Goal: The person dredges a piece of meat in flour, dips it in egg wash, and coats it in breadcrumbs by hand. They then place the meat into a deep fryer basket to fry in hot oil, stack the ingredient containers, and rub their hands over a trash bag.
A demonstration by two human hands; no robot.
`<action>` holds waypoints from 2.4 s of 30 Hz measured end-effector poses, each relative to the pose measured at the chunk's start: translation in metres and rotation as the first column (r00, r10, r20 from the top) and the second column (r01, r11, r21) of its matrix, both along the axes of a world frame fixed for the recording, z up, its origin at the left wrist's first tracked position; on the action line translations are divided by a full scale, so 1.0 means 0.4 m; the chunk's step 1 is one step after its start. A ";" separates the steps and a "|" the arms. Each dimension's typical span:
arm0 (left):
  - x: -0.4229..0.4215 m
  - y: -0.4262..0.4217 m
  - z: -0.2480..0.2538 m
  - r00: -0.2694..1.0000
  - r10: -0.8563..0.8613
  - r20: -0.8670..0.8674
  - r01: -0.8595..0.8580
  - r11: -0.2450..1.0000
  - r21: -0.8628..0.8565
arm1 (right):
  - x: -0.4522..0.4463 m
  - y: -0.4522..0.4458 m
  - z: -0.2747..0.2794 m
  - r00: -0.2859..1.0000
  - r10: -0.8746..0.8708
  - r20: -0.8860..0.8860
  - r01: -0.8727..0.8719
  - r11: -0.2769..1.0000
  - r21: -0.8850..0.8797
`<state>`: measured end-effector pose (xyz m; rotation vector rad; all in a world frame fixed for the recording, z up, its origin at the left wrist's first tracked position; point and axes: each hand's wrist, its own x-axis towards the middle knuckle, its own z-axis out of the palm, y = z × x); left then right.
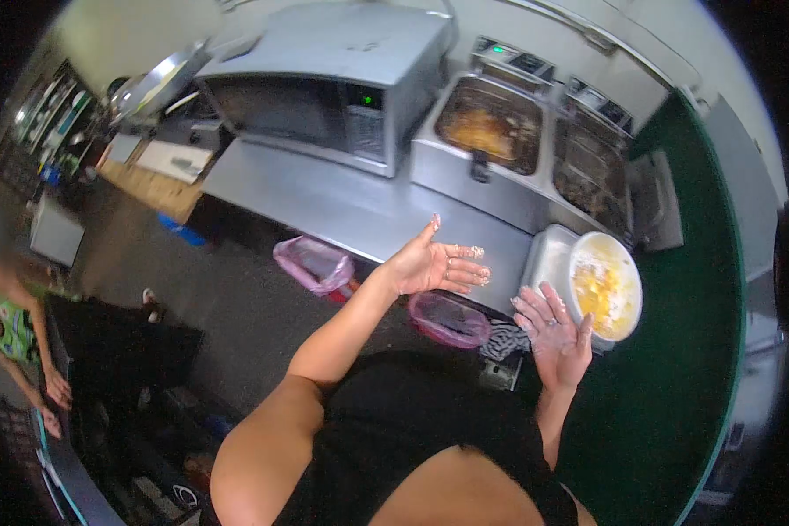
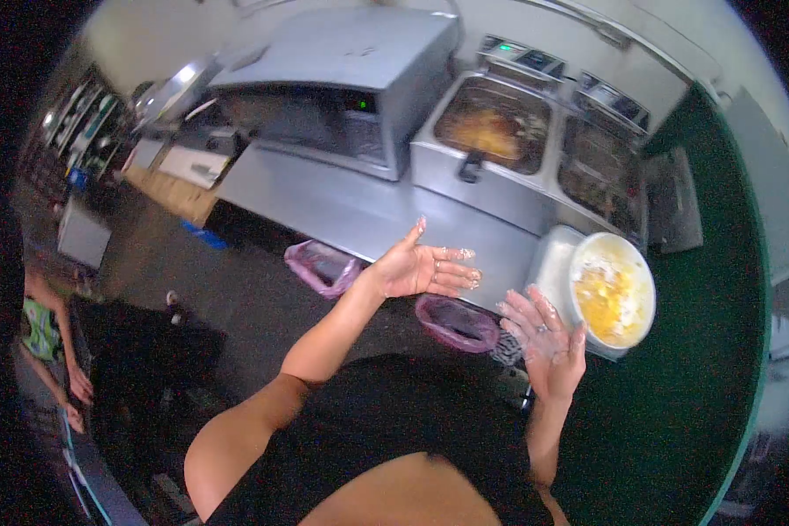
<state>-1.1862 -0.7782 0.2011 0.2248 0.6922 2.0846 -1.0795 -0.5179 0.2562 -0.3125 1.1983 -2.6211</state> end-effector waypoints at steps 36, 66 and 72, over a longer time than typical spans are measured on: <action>0.562 -1.304 -0.462 0.240 0.970 0.040 -0.725 0.207 -0.657 | -0.240 -1.374 -0.424 0.530 0.637 0.560 -0.639 0.734 -0.230; -0.057 -1.103 -0.402 0.984 -0.174 -0.045 0.099 0.736 -0.670 | -0.101 -1.189 -0.637 0.548 -0.486 0.681 0.366 0.871 0.328; -0.103 -0.888 -0.613 0.999 0.034 -0.041 -0.052 0.534 -0.844 | -0.225 -1.208 -0.760 0.451 -0.673 0.586 0.282 0.730 0.622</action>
